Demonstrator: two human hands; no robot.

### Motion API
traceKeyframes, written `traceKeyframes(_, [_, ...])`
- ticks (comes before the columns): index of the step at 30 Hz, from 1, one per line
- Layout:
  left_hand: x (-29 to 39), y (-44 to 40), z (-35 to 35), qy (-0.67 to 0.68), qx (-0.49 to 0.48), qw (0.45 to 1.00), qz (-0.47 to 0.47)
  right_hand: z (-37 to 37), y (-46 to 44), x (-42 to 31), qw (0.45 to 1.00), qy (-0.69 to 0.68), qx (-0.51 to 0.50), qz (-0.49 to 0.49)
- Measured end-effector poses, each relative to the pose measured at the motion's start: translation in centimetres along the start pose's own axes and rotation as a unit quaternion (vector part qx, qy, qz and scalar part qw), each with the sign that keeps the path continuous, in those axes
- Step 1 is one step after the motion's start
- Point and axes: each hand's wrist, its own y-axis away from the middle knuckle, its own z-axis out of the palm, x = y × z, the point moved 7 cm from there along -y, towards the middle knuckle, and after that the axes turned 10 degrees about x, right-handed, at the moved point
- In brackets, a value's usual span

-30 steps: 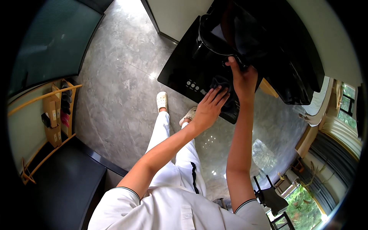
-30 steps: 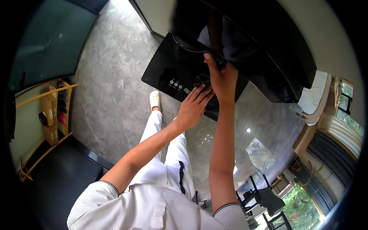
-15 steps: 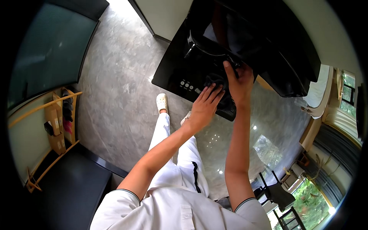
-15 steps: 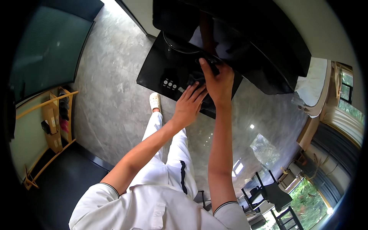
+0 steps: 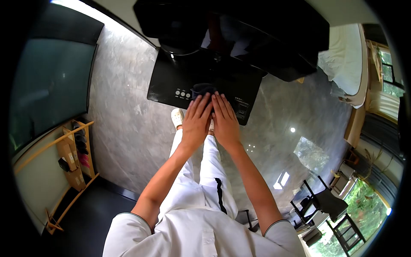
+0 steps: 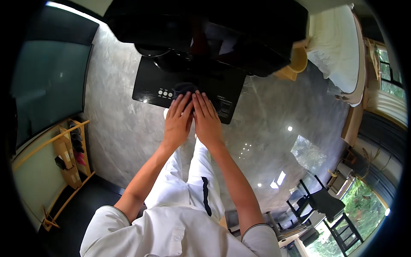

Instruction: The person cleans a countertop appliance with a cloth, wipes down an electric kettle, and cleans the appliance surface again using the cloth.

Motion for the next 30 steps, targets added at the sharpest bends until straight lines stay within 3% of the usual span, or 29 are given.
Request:
traceKeyframes(2, [0.3,-0.2,0.4,-0.003,0.014,1.000,-0.027,0.1,-0.3,0.8,0.999,0.019,0.032,-0.006])
traceKeyframes(8, [4.2,-2.5,4.2,-0.053,-0.007,0.999,0.005,-2.6,-1.8,6.3,0.995,-0.029,0.094,0.000])
traceKeyframes(14, [8.6,-4.6,7.7,-0.035,0.029,0.999,0.021,-7.4,-3.3,11.7,0.995,-0.056,0.081,-0.026])
traceKeyframes(17, [8.1,-4.8,7.1,-0.044,0.014,0.999,0.011,-7.4,-3.7,10.6,0.992,0.019,0.094,-0.081])
traceKeyframes(23, [3.9,0.9,0.9,-0.123,-0.019,0.991,-0.038,-1.0,-0.6,4.4,0.992,-0.065,0.063,-0.088])
traceKeyframes(27, [1.9,0.5,-0.3,-0.138,0.022,0.986,-0.088,1.3,-3.8,1.6,0.988,-0.082,0.071,-0.110])
traceKeyframes(30, [1.6,-3.1,1.5,-0.134,0.052,0.987,-0.066,0.7,-6.1,2.6,0.989,-0.036,0.093,-0.107])
